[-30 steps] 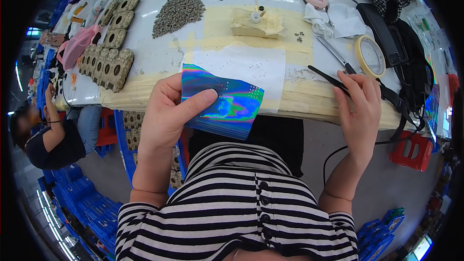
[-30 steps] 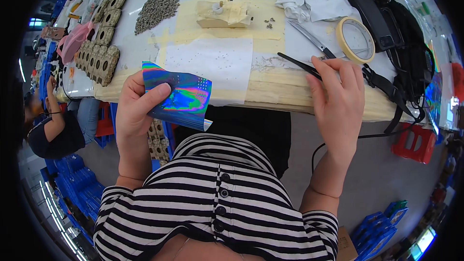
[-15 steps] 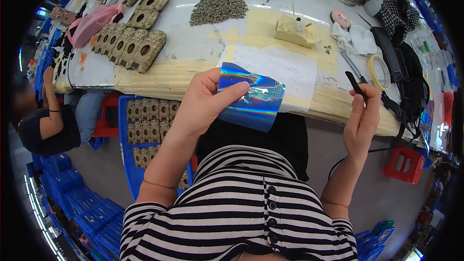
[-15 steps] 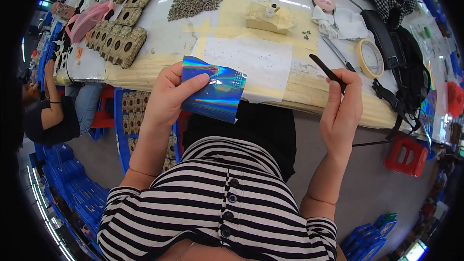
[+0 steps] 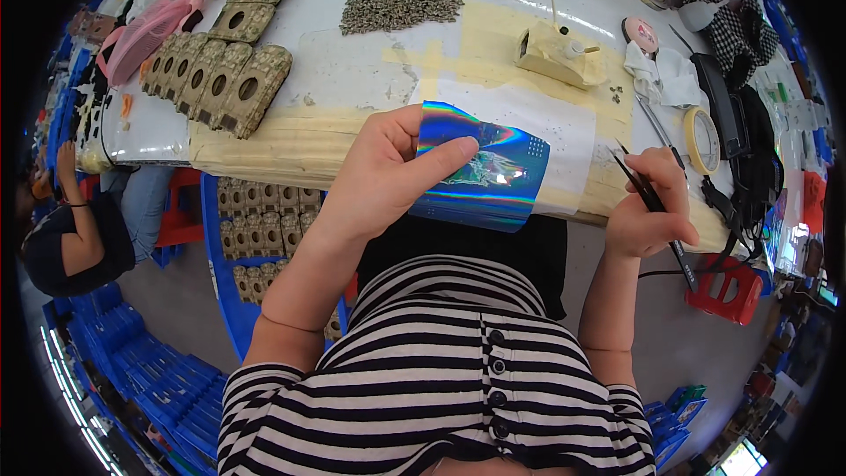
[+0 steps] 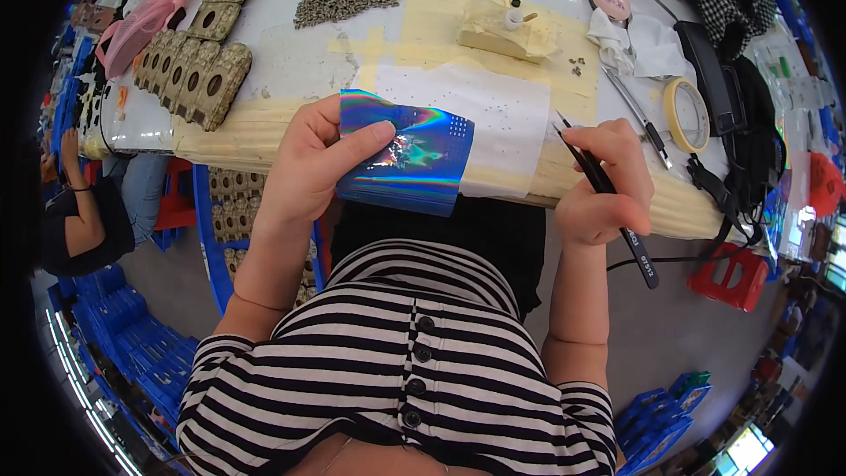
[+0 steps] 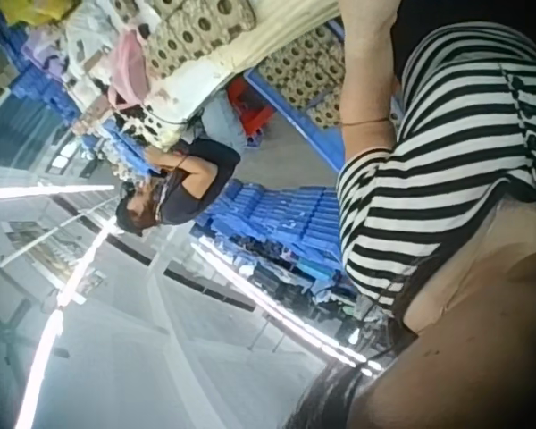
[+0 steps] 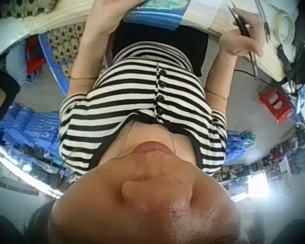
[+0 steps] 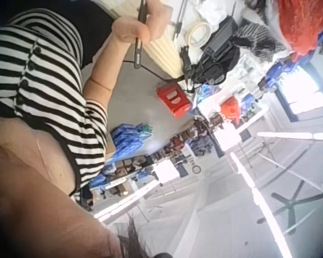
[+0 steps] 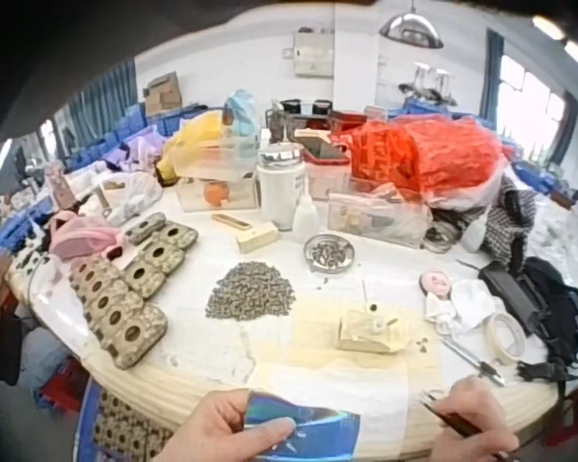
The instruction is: The person uses tweezers to pick up small black labels from a sheet and carefully place them onto small electronic components on a larger iridescent blue sheet.
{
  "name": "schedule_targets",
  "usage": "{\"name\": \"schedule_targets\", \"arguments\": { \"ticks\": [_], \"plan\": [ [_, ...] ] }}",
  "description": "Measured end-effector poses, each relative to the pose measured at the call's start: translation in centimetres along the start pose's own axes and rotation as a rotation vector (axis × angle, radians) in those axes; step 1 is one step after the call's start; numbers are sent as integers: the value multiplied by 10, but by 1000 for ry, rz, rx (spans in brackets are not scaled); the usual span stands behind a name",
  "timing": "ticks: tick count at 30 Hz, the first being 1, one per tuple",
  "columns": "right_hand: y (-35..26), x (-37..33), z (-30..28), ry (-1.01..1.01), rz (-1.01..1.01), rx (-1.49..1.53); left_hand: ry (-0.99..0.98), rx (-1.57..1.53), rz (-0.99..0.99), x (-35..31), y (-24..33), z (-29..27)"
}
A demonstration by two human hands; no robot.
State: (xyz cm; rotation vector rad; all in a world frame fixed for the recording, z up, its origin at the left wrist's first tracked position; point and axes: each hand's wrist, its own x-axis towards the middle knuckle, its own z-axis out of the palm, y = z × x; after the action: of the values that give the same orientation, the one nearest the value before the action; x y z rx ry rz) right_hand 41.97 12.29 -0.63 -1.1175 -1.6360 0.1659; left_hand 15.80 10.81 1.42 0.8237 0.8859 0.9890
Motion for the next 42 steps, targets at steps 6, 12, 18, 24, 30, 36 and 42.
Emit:
{"name": "schedule_targets", "arguments": {
  "ticks": [6, 12, 18, 24, 30, 36, 42],
  "plan": [
    [2, 4, 9, -3, -151, -39, -136, -56, -29, 12, 1, -13],
    [4, 7, 13, -24, -163, -23, -415, -165, -58, 23, 0, -36],
    [2, 7, 12, -42, -141, -22, -383, -165, -67, 21, 2, -32],
    [-1, 5, 10, -75, -129, -54, -210, -26, -99, 10, 8, -16],
    [-3, 1, 11, -26, 39, 77, -89, 61, -62, 0, 3, 0],
    [-33, -2, 14, -144, -12, 233, -14, 40, -43, 2, 5, 7],
    [-54, 7, 22, -328, -87, 120, -4, 45, -94, 0, 8, 8]
  ]
}}
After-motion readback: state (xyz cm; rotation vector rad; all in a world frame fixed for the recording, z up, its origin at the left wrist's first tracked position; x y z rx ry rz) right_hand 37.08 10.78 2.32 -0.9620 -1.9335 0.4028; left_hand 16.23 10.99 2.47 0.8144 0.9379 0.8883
